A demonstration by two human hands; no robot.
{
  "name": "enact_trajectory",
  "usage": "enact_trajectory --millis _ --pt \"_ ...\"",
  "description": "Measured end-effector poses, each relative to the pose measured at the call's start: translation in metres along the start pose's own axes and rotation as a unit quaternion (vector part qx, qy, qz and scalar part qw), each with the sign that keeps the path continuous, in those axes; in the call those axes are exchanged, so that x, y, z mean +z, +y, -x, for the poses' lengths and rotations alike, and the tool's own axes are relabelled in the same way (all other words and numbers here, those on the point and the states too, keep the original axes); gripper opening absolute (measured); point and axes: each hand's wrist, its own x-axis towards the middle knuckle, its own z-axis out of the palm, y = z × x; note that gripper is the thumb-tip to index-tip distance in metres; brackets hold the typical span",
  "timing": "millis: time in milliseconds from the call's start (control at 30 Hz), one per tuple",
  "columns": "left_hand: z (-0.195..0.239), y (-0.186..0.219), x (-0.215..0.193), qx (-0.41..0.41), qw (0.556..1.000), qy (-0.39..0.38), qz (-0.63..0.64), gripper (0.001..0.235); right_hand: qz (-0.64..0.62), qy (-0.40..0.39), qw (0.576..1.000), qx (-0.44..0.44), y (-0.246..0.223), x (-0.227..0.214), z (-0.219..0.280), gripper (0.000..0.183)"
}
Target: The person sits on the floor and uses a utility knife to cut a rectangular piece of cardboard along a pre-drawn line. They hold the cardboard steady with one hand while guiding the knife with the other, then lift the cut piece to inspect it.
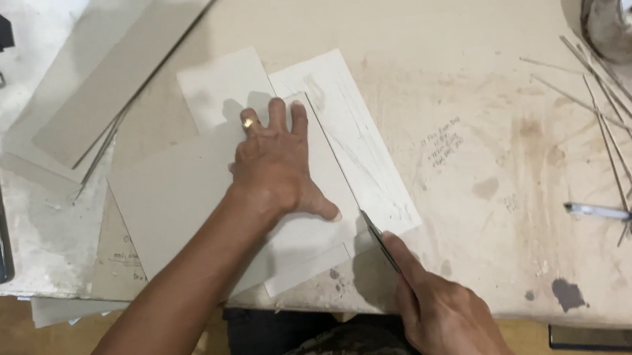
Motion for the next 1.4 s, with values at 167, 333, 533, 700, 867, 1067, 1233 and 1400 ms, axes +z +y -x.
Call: enact_trajectory --millis 167,333,533,700,867,1067,1233,1400 --pt "-0.003 0.0 0.003 -0.001 1.0 0.014 -0.008 0.16 0.021 0.082 0.996 -0.009 0.013 0.027 0.026 0.07" --pt "-0.005 -0.001 0.006 0.005 0.999 0.032 -0.014 0.159 -0.012 0.024 0.999 0.037 0.012 0.022 0.031 0.072" --pt "-0.001 -0.002 0.005 0.013 0.999 0.033 -0.015 0.158 -0.162 0.095 0.982 0.03 0.002 -0.007 0.009 0.06" --pt "-0.003 -0.002 0.004 0.01 1.0 0.029 0.002 0.158 -0.185 0.086 0.978 -0.044 -0.004 -0.009 -0.032 0.058" --pt "-0.005 0.001 0.002 0.0 1.0 0.013 0.01 0.156 -0.145 0.063 0.987 -0.034 0.001 -0.003 -0.045 0.059" --pt "-0.006 -0.002 0.002 0.01 1.0 0.005 -0.002 0.159 -0.139 0.185 0.972 0.038 0.013 -0.009 -0.046 0.058" --pt "0.007 -0.001 -0.002 0.018 0.999 0.027 0.023 0.153 -0.131 0.165 0.977 -0.044 -0.004 -0.011 -0.073 0.058" --pt "0.007 -0.001 -0.001 0.007 1.0 0.015 0.021 0.154 -0.111 0.211 0.961 -0.139 -0.032 -0.015 -0.113 0.058"
